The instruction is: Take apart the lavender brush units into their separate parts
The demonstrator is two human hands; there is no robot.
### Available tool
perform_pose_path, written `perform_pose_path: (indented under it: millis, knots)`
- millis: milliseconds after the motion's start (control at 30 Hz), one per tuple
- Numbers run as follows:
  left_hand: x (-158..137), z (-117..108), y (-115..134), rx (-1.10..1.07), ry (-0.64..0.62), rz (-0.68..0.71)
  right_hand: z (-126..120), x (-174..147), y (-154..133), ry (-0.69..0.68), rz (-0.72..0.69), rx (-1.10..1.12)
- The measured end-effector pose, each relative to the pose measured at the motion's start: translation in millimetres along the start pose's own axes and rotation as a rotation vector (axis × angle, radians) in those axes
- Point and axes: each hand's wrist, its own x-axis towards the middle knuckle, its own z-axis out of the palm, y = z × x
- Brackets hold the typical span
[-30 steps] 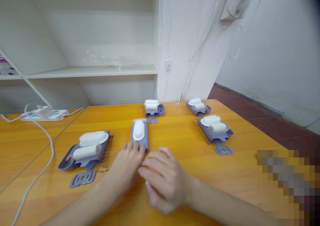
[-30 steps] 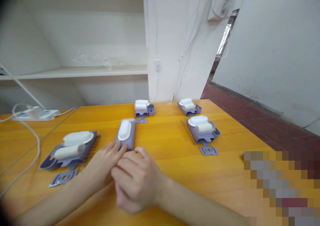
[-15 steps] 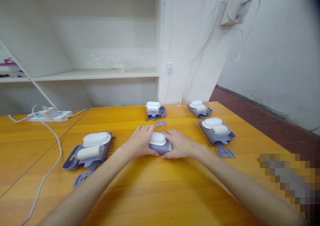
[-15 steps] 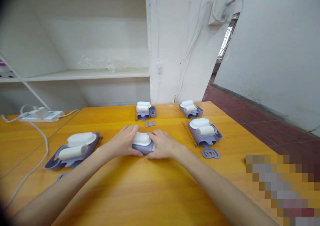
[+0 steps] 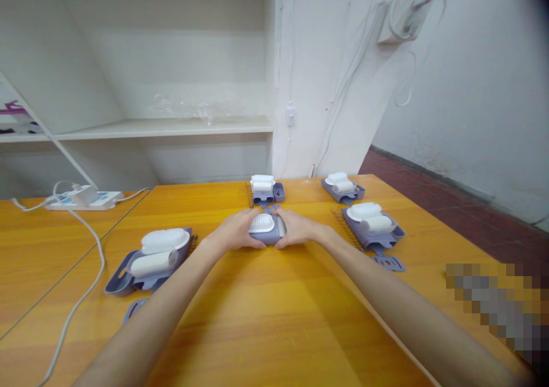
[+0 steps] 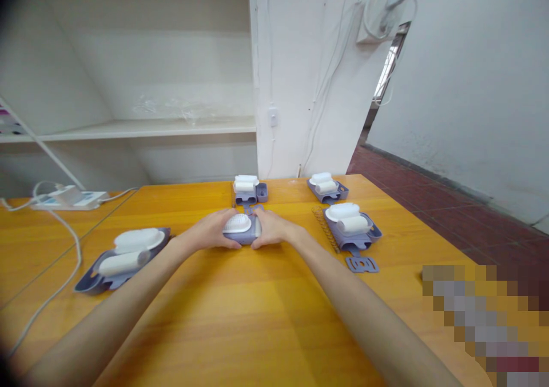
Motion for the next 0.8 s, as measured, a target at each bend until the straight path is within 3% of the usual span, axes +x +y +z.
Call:
perform_pose_path:
  millis: [167, 400, 567, 700, 800]
  knots:
    - [-6, -5, -2, 0.033, -0.004, -0.018, 5, -6, -7, 0.044, -0.051, -0.055]
    - [-5, -9, 2, -0.029, 0.009, 0.083, -4, -25, -24, 0.118, -0.115, -0.245]
    - [-8, -19, 2, -0.19, -0.013, 0.164, -18, -38, -14, 0.022, -0.036, 0.042]
    - [-9, -39, -9, -0.122, 0.072, 0.119, -25, -47, 1, 0.183, 0.008, 0.15]
    - [-7, -52, -12, -0.075, 0.148, 0.07, -18, -49, 3, 0.286, 0.107, 0.149]
